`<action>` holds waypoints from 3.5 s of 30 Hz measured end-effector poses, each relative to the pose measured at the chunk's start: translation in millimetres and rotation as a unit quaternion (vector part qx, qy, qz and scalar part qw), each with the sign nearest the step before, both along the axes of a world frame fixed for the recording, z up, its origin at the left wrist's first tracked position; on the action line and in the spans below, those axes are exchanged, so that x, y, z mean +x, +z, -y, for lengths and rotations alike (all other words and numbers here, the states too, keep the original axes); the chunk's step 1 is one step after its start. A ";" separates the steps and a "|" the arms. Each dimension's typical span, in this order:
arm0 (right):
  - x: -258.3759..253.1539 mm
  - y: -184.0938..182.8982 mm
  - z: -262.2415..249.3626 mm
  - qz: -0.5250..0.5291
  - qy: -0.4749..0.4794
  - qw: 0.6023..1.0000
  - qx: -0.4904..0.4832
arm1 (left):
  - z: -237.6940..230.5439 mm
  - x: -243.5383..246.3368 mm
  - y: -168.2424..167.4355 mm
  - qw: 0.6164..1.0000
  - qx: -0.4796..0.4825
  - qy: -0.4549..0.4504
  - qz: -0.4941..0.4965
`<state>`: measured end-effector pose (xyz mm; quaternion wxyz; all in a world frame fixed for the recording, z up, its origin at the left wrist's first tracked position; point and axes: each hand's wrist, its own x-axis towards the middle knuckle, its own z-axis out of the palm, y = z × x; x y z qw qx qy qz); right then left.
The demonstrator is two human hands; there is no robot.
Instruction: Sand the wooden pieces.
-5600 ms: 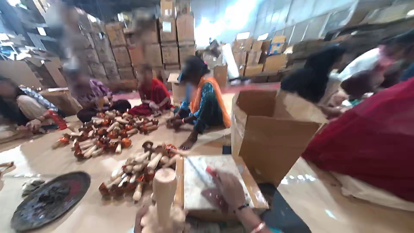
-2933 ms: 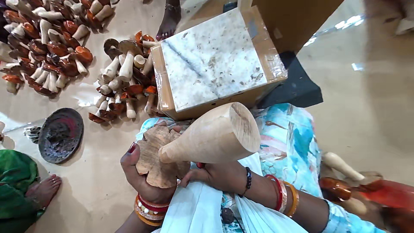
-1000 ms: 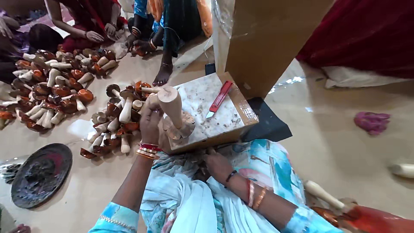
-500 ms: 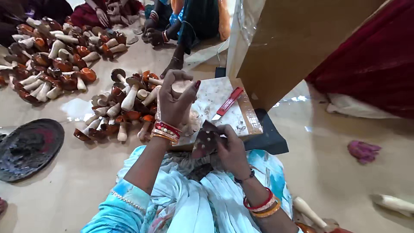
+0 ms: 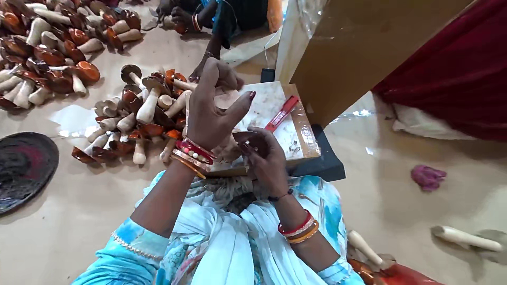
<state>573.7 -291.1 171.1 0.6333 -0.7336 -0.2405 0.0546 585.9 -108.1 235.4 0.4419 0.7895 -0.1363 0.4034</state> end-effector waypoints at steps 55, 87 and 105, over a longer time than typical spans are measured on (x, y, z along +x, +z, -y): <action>3.4 8.4 -29.9 0.220 -0.101 0.911 -0.334 | 3.5 25.5 -11.2 0.991 -0.116 0.005 0.071; 30.5 -13.4 -56.8 0.238 -0.161 0.916 -0.279 | -6.7 37.0 -5.8 0.988 -0.145 -0.030 0.042; 30.7 -21.4 -60.5 0.273 -0.181 0.900 -0.287 | -10.5 38.9 -7.7 0.988 -0.143 -0.050 0.039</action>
